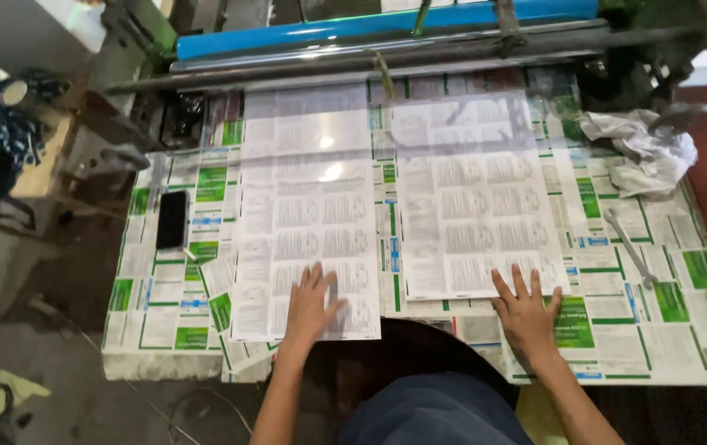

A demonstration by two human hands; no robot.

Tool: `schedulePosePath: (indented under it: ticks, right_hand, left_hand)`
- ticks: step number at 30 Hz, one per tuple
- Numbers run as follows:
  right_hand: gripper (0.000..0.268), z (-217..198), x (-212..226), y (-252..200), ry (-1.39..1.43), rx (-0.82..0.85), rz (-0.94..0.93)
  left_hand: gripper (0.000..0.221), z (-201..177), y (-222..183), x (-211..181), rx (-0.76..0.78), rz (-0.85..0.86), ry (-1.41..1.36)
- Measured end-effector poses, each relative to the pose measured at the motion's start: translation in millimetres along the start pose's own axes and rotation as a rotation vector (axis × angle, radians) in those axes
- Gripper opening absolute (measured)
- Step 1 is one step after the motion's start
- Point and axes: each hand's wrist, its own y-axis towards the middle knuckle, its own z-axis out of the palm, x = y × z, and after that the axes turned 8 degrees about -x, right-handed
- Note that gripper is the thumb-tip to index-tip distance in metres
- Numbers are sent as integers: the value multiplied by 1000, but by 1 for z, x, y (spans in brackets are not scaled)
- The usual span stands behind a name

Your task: The recorder is sorting and aligning stacks of printed informational sheets on a workbench in a print shop.

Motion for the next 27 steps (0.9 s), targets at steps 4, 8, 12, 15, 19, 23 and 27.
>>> schedulePosePath:
  ticks: [4,8,12,15,19,23,27]
  right_hand:
    - [71,3,0,32,28,54,-33]
    - [84,10,-5,55,59,179,-23]
    - [91,27,-11,73,35,226,-14]
    - [90,31,-11,83,104,246,12]
    - [91,42,-6,99,88,277,53]
    - [91,51,1,118,73,270,134]
    - [94,56,8,137,100,302,224]
  left_hand:
    - [87,-11,-61,-11,-29,-53,-60]
    - [77,15,-88,15,-120,34,15]
    - [61,9,-88,16,-183,114,-12]
    - [51,7,-90,18,-129,121,-8]
    - [41,15,-92,27,-201,106,-68]
    - [37,14,-91,27,-189,143,-32]
    - [20,17,-94,29,-189,105,-73]
